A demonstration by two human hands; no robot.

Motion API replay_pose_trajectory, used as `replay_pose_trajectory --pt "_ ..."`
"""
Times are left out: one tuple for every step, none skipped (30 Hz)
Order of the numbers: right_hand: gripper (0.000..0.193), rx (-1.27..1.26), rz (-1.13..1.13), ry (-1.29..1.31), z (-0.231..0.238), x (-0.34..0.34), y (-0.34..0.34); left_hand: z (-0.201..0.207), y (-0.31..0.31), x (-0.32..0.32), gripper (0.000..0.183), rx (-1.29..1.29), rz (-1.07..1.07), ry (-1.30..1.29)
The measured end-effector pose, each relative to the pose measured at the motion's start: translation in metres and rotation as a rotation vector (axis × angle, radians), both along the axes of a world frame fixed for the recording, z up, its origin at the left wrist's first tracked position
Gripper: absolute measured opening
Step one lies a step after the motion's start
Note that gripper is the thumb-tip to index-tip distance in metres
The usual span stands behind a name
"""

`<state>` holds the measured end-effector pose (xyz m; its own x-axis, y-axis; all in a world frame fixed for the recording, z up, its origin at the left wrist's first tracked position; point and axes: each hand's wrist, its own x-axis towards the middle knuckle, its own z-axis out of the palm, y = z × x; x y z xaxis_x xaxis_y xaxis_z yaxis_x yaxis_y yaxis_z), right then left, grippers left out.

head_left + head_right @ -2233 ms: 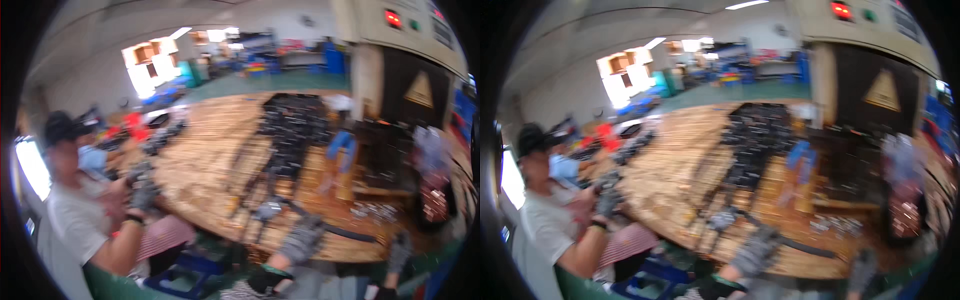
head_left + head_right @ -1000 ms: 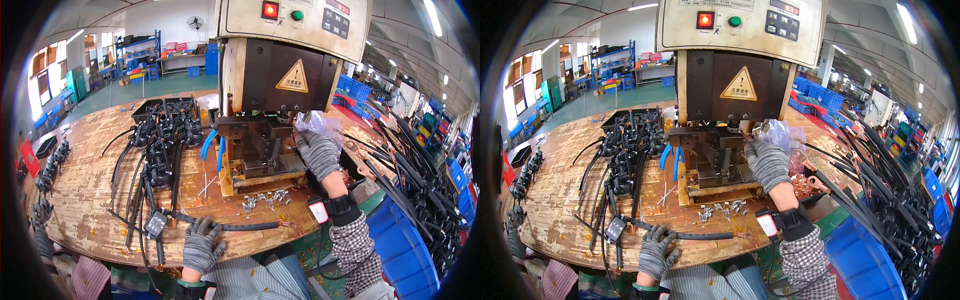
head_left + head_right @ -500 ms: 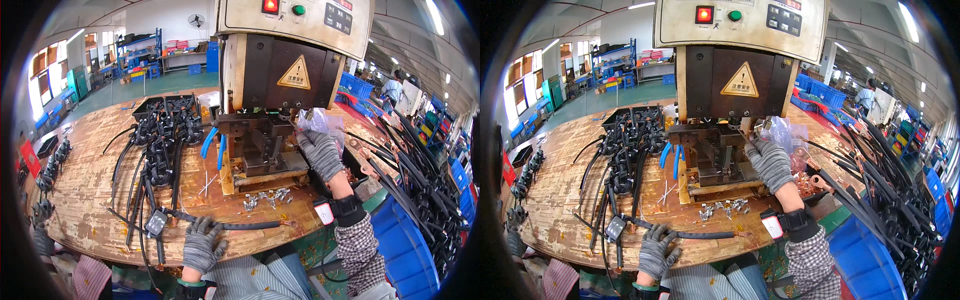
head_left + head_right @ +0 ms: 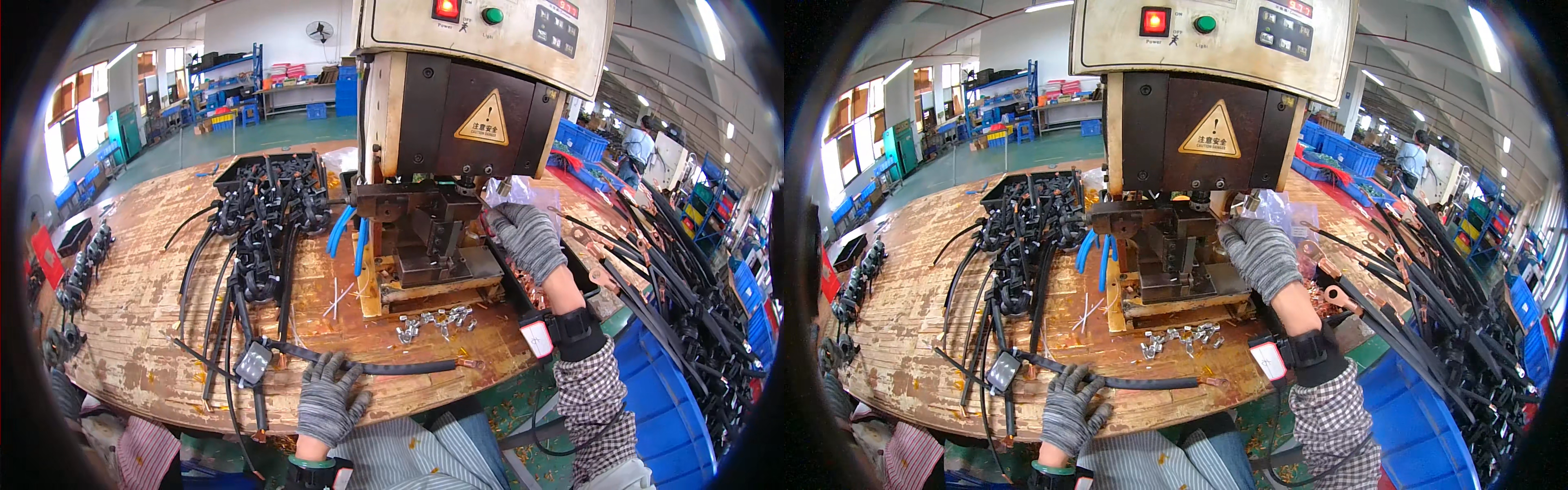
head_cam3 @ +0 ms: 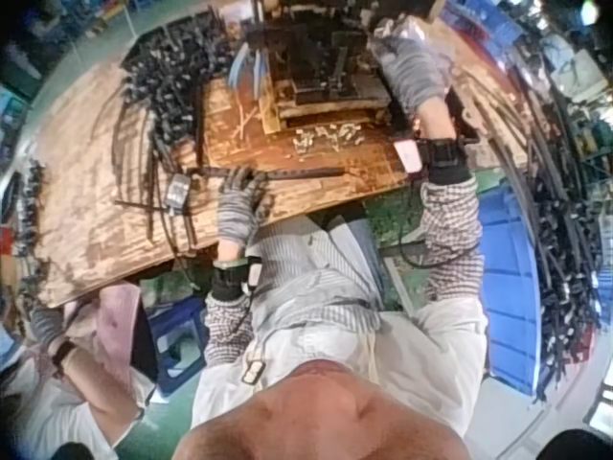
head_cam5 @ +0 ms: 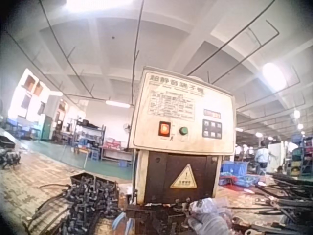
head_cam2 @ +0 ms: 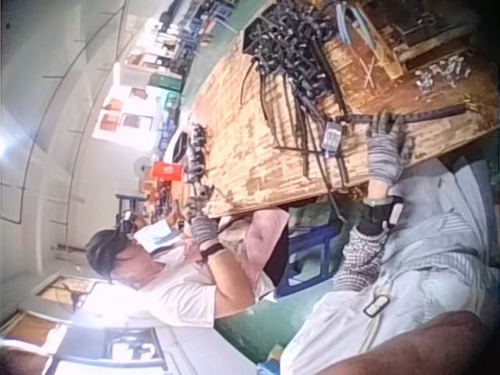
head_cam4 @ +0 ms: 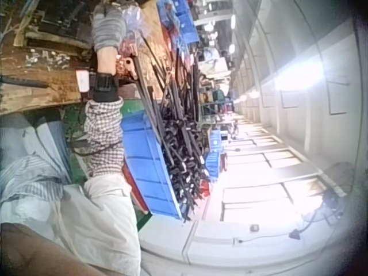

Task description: Crimping metal connectors onto large electrical cables using an industrial assembly machine.

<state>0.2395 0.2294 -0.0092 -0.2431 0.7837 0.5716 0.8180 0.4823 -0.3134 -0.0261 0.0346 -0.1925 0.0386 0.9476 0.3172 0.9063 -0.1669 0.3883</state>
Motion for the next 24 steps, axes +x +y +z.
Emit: replay_pose_trajectory --pt "0.033 0.126 0.089 -0.010 0.003 -0.002 0.000 0.000 0.000 0.000 0.048 0.003 -0.002 -0.002" --pt "0.033 0.128 0.088 -0.011 0.008 0.000 -0.004 0.000 0.000 -0.001 0.049 0.005 -0.003 -0.005" --pt "0.033 -0.249 0.114 0.176 0.016 0.003 -0.012 0.000 0.000 -0.001 0.049 0.006 -0.004 -0.008" --pt "0.033 -0.631 0.147 0.358 0.021 -0.002 -0.016 -0.001 -0.002 -0.003 0.049 0.005 0.006 -0.010" --pt "0.028 -0.734 0.371 0.637 0.013 -0.006 -0.022 0.000 -0.003 -0.003 0.047 0.032 0.019 0.007" --pt "0.028 -0.940 0.533 0.928 0.002 -0.021 -0.023 0.000 -0.004 -0.003 0.046 0.058 0.035 0.025" --pt "0.028 -1.145 0.683 1.214 -0.009 -0.042 -0.026 -0.002 -0.003 -0.002 0.046 0.056 0.043 0.008" --pt "0.029 -1.147 0.701 1.390 -0.016 -0.074 -0.041 -0.003 0.000 -0.003 0.043 0.082 0.045 0.012" --pt "0.030 -1.029 0.663 1.476 -0.023 -0.106 -0.051 -0.002 0.001 -0.002 0.041 0.110 0.037 0.026" --pt "0.029 -0.884 0.635 1.530 -0.024 -0.127 -0.060 -0.003 0.008 0.002 0.041 0.116 -0.020 0.031" --pt "0.027 -0.905 0.696 1.643 -0.018 -0.159 -0.072 -0.013 0.012 -0.004 0.048 0.072 -0.036 0.093" --pt "0.026 -0.925 0.729 1.713 -0.013 -0.191 -0.085 -0.029 0.012 -0.015 0.055 0.018 -0.018 0.149" --pt "0.025 -0.808 0.732 1.753 -0.009 -0.210 -0.081 -0.021 0.015 -0.009 0.057 -0.052 -0.029 0.056" --pt "0.024 -0.728 0.658 1.710 -0.008 -0.209 -0.079 -0.009 0.018 0.001 0.055 -0.086 -0.044 0.264" --pt "0.024 -0.760 0.617 1.661 -0.007 -0.210 -0.088 -0.019 0.016 -0.002 0.054 -0.020 -0.032 0.076" --pt "0.024 -0.783 0.575 1.609 -0.008 -0.200 -0.100 -0.028 0.015 -0.006 0.053 0.054 -0.027 -0.110" --pt "0.025 -0.833 0.657 1.606 -0.020 -0.197 -0.107 -0.028 0.010 -0.014 0.050 0.027 -0.029 0.066" --pt "0.025 -0.851 0.693 1.502 -0.029 -0.180 -0.114 -0.014 0.001 -0.008 0.049 0.020 -0.002 0.008" --pt "0.025 -0.785 0.796 1.357 -0.047 -0.160 -0.116 -0.013 -0.003 -0.010 0.047 0.035 0.017 0.008" --pt "0.028 -0.811 0.772 1.087 -0.057 -0.128 -0.116 -0.012 -0.006 -0.008 0.045 0.054 0.024 0.009" --pt "0.032 -0.588 0.609 0.791 -0.079 -0.100 -0.113 -0.007 -0.006 -0.005 0.045 0.057 0.023 0.003" --pt "0.035 -0.647 0.485 0.737 -0.087 -0.070 -0.112 0.001 -0.004 -0.001 0.045 0.065 0.007 0.008" --pt "0.039 -0.722 0.369 0.683 -0.094 -0.044 -0.112 0.004 -0.005 0.000 0.045 0.059 0.006 0.015" --pt "0.039 -0.620 0.329 0.519 -0.101 -0.024 -0.108 0.004 -0.005 0.000 0.045 0.046 0.000 0.012"
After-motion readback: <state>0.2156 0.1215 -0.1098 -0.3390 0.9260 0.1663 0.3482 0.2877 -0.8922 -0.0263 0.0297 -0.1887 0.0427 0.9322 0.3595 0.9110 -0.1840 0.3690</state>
